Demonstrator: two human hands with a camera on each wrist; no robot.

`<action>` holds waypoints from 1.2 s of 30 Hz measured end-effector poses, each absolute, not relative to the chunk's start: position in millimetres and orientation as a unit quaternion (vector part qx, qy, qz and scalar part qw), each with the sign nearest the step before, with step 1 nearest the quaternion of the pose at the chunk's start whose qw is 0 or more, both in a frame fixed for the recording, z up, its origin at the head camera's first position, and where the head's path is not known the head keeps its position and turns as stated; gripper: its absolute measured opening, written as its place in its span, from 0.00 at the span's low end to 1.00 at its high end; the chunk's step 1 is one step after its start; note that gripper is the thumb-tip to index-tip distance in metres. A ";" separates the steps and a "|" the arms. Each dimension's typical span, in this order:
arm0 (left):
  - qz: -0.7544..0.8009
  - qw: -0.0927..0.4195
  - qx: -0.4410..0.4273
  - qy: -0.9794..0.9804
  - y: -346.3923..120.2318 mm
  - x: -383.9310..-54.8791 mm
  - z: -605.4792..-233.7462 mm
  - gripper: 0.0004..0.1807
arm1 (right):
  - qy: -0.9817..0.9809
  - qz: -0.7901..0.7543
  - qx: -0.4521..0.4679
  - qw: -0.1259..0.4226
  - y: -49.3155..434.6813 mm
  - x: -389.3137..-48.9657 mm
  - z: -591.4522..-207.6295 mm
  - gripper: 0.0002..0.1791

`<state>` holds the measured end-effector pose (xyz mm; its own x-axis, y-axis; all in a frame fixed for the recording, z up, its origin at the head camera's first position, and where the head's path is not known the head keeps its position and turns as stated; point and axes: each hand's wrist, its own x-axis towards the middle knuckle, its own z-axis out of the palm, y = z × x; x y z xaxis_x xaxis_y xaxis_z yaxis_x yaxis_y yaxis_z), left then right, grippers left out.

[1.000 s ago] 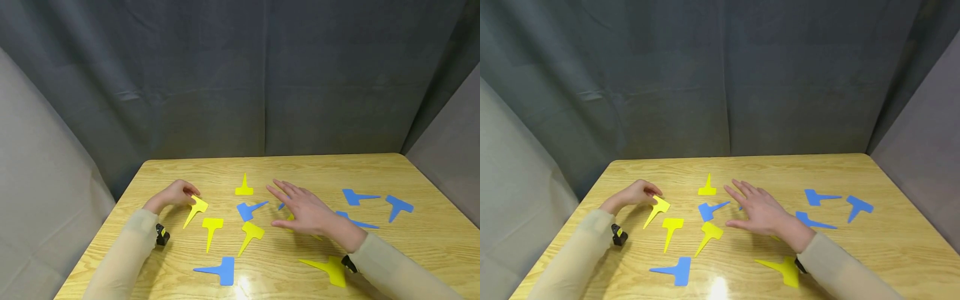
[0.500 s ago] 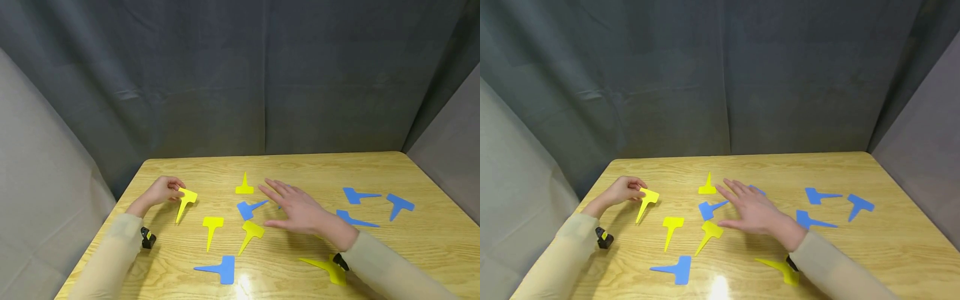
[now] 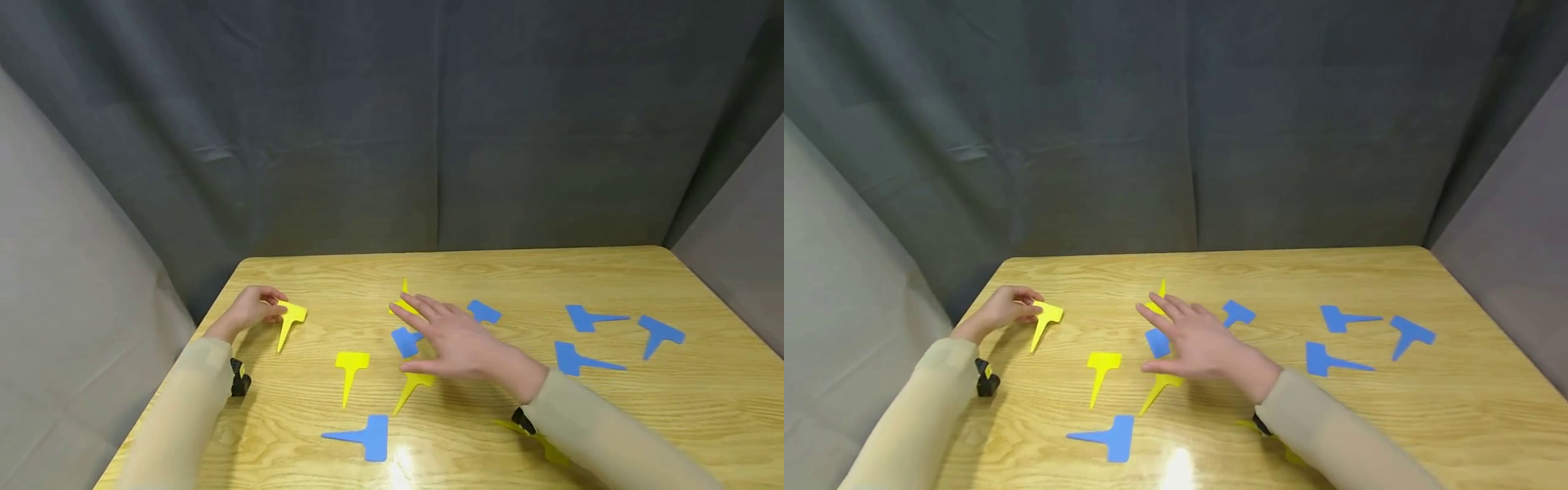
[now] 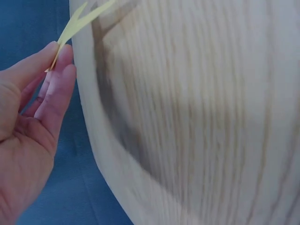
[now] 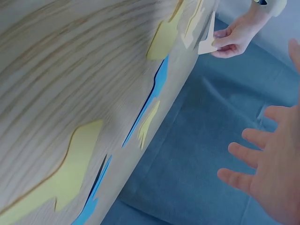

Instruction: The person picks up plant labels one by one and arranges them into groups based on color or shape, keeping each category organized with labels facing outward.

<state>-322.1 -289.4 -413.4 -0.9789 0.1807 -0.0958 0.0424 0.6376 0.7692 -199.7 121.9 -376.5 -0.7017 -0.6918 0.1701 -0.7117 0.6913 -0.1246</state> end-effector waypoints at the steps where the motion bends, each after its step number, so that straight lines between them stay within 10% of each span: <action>1: 0.428 0.085 0.058 0.898 -288.1 -323.7 -414.3 0.14 | -0.918 0.091 0.383 0.053 119.8 -200.0 -376.6 0.51; 36: 0.330 0.108 0.038 0.937 -279.5 -333.0 -424.4 0.10 | -0.937 0.047 0.346 0.009 85.5 -232.8 -393.2 0.50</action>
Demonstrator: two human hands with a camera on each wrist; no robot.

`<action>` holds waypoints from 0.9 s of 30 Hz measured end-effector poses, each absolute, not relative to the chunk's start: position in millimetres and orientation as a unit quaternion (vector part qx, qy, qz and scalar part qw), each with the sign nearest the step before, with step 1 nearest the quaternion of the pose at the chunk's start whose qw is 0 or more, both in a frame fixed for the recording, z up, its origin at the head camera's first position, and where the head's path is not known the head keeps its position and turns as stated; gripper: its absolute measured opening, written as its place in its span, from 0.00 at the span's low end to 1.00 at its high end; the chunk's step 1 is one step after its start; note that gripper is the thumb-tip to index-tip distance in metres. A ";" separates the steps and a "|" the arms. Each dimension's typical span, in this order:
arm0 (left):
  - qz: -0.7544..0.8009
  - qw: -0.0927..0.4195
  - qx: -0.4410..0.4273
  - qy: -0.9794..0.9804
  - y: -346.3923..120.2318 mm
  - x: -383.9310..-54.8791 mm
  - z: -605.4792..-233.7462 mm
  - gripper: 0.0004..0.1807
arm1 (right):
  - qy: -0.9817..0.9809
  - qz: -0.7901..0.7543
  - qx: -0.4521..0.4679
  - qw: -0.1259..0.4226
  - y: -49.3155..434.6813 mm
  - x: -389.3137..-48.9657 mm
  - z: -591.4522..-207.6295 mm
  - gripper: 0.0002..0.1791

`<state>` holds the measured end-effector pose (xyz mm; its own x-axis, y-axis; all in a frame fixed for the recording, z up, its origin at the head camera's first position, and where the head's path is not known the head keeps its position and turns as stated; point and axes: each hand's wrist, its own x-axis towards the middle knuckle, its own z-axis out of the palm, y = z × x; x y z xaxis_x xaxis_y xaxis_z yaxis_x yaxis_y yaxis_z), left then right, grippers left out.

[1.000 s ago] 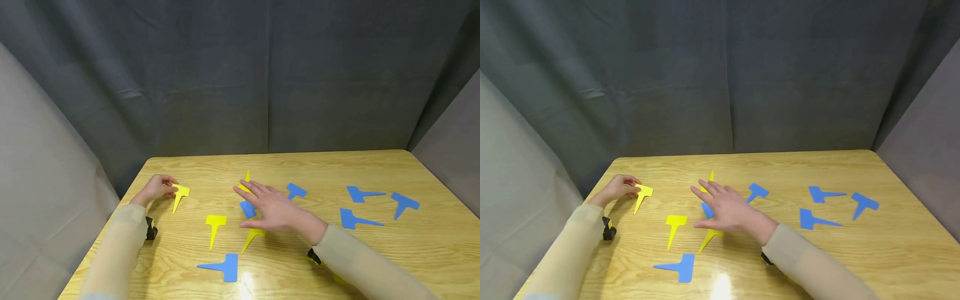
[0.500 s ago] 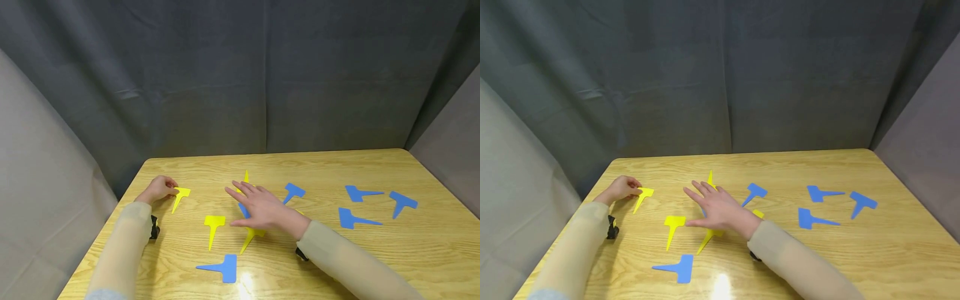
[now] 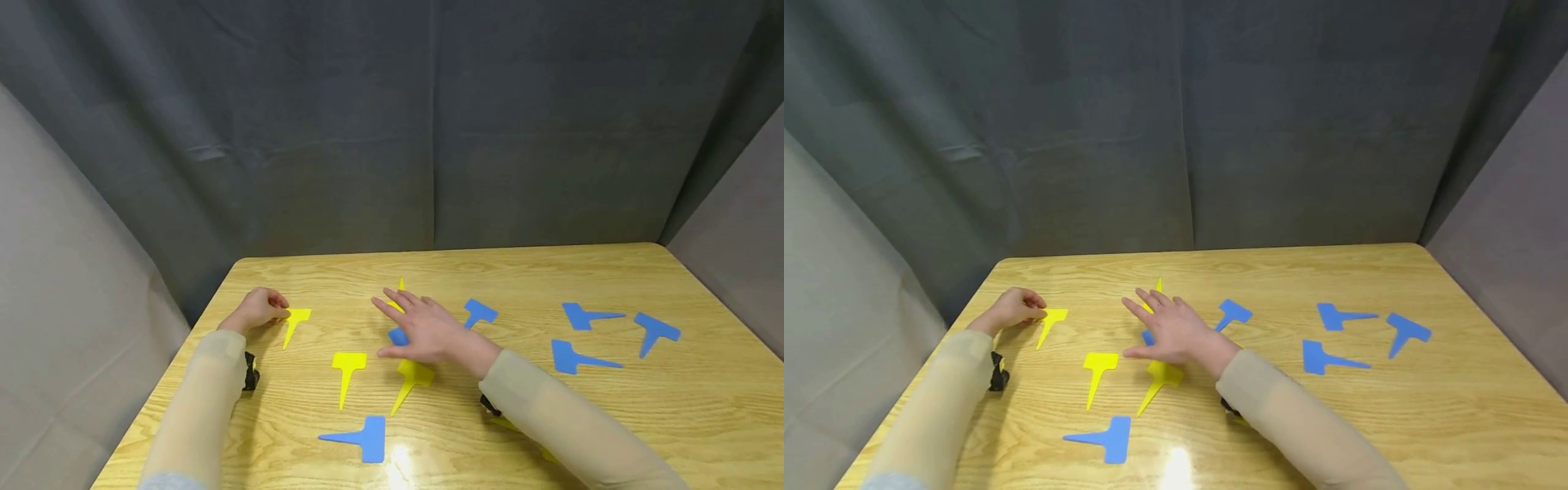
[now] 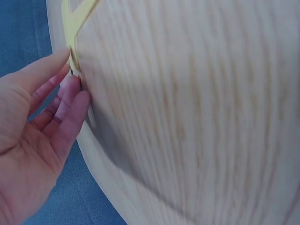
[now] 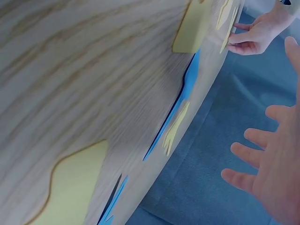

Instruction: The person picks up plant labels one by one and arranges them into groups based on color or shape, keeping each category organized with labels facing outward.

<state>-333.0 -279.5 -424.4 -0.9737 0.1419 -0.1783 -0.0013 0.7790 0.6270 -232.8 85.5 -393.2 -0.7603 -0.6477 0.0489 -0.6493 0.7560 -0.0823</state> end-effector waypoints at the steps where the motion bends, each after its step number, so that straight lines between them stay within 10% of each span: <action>1: 0.331 0.109 0.039 0.937 -279.9 -332.6 -423.7 0.10 | -0.937 0.048 0.345 0.008 85.9 -233.6 -393.5 0.51; 27: 0.231 0.070 0.201 0.949 -288.2 -301.5 -419.4 0.23 | -0.943 0.056 0.327 -0.009 116.1 -268.7 -388.7 0.38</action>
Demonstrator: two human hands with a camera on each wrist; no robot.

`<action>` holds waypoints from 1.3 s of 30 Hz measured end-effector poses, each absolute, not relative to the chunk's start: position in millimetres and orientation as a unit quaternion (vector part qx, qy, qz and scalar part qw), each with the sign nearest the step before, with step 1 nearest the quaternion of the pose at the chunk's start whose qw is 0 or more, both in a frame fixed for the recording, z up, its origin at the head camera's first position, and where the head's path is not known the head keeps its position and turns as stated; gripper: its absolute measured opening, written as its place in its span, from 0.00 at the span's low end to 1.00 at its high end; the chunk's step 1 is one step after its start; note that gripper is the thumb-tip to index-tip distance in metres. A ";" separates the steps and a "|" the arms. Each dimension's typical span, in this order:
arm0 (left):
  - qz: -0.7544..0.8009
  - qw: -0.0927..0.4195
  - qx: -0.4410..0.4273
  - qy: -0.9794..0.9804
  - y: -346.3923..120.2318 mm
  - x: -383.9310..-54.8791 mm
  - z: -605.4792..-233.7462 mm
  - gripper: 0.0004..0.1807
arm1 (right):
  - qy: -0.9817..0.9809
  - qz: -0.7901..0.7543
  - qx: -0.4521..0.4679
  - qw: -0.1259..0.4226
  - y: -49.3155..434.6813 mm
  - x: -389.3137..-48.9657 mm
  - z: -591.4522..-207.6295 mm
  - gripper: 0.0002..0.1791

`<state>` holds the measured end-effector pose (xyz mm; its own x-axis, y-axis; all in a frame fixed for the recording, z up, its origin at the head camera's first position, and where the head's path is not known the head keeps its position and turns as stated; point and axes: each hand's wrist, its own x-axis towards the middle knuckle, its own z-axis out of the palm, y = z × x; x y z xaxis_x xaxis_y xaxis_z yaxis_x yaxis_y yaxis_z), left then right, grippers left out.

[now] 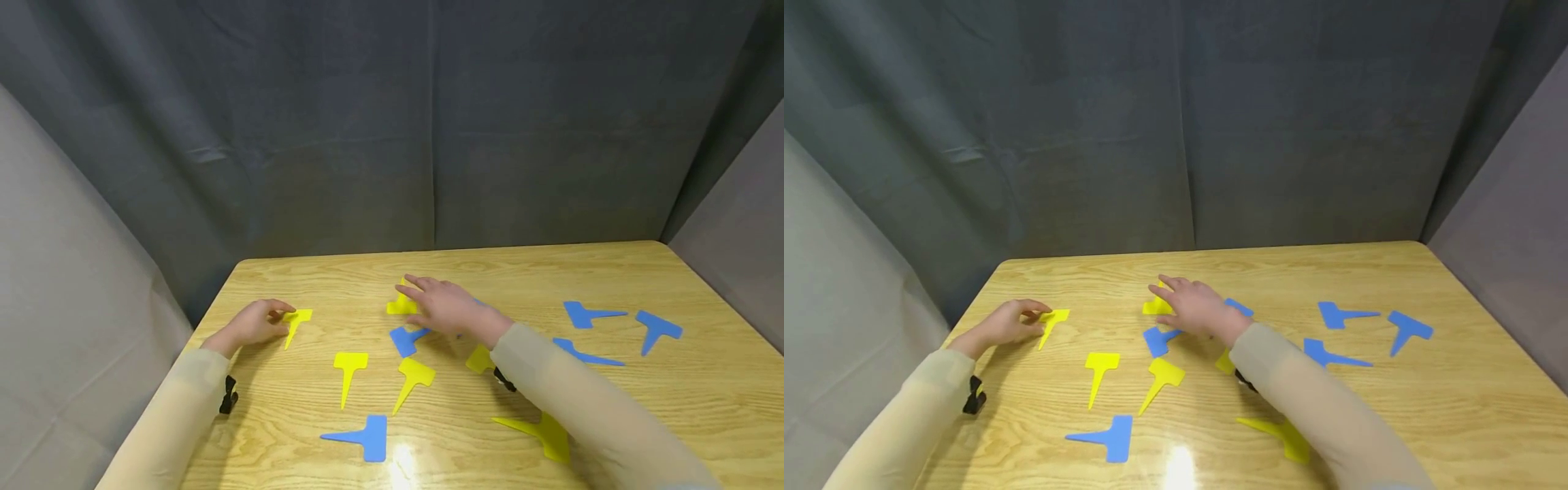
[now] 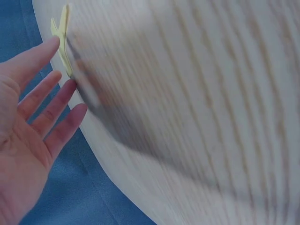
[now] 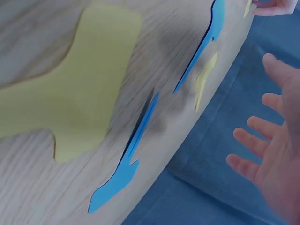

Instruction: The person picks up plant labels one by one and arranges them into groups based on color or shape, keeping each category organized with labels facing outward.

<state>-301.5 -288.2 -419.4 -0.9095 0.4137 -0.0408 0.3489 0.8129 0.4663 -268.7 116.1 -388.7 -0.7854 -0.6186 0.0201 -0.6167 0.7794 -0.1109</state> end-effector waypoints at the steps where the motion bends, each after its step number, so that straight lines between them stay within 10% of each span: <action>1: 0.229 0.071 0.203 0.949 -287.9 -301.3 -418.9 0.23 | 0.943 -0.057 -0.327 0.011 117.0 -271.5 -389.3 0.37; 39: 0.162 0.090 0.229 0.956 -284.3 -303.0 -417.5 0.18 | 0.942 -0.065 -0.318 0.086 93.5 -310.9 -409.4 0.27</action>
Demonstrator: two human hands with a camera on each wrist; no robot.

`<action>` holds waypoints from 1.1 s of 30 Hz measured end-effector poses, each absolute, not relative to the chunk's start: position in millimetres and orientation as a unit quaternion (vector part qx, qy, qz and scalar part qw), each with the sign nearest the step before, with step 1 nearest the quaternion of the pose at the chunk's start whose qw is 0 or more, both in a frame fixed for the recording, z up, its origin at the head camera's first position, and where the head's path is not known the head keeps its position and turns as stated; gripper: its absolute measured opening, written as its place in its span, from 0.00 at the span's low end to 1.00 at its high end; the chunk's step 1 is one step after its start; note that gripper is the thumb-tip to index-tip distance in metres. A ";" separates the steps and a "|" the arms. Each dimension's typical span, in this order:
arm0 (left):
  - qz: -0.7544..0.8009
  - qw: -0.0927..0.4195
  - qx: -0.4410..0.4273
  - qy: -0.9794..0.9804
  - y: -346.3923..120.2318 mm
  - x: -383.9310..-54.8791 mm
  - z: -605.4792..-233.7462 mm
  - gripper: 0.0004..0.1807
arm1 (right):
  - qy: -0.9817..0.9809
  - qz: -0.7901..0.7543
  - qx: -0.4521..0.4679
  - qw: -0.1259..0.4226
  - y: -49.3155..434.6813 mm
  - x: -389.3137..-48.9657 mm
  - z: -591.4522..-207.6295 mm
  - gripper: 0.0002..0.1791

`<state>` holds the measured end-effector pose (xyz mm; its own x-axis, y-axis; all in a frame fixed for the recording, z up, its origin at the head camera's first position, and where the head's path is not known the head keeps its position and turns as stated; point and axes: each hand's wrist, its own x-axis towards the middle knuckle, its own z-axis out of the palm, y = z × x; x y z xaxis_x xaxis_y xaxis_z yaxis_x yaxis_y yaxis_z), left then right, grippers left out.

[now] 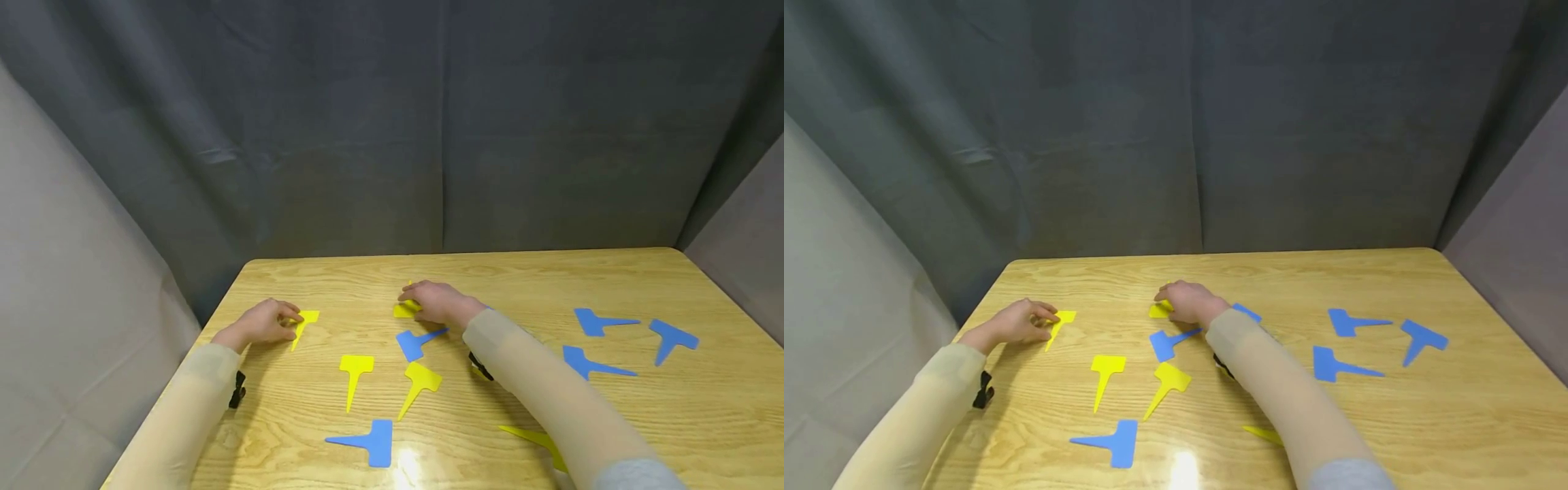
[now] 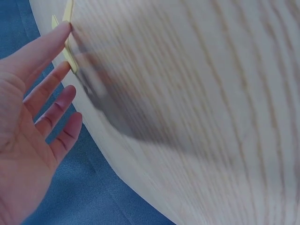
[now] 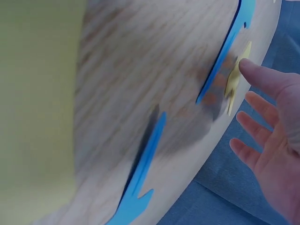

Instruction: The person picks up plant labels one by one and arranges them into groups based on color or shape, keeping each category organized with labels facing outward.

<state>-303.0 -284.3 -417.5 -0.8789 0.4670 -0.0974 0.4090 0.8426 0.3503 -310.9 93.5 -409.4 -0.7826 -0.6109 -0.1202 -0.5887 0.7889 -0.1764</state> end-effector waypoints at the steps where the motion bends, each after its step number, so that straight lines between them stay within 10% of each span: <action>1: 0.162 0.091 0.228 0.956 -283.8 -302.8 -416.8 0.18 | 0.942 -0.068 -0.317 0.087 93.9 -310.8 -410.1 0.27; 33: 0.163 0.093 0.223 0.956 -286.7 -301.8 -417.6 0.19 | 0.937 -0.201 -0.264 0.105 106.4 -319.0 -413.5 0.31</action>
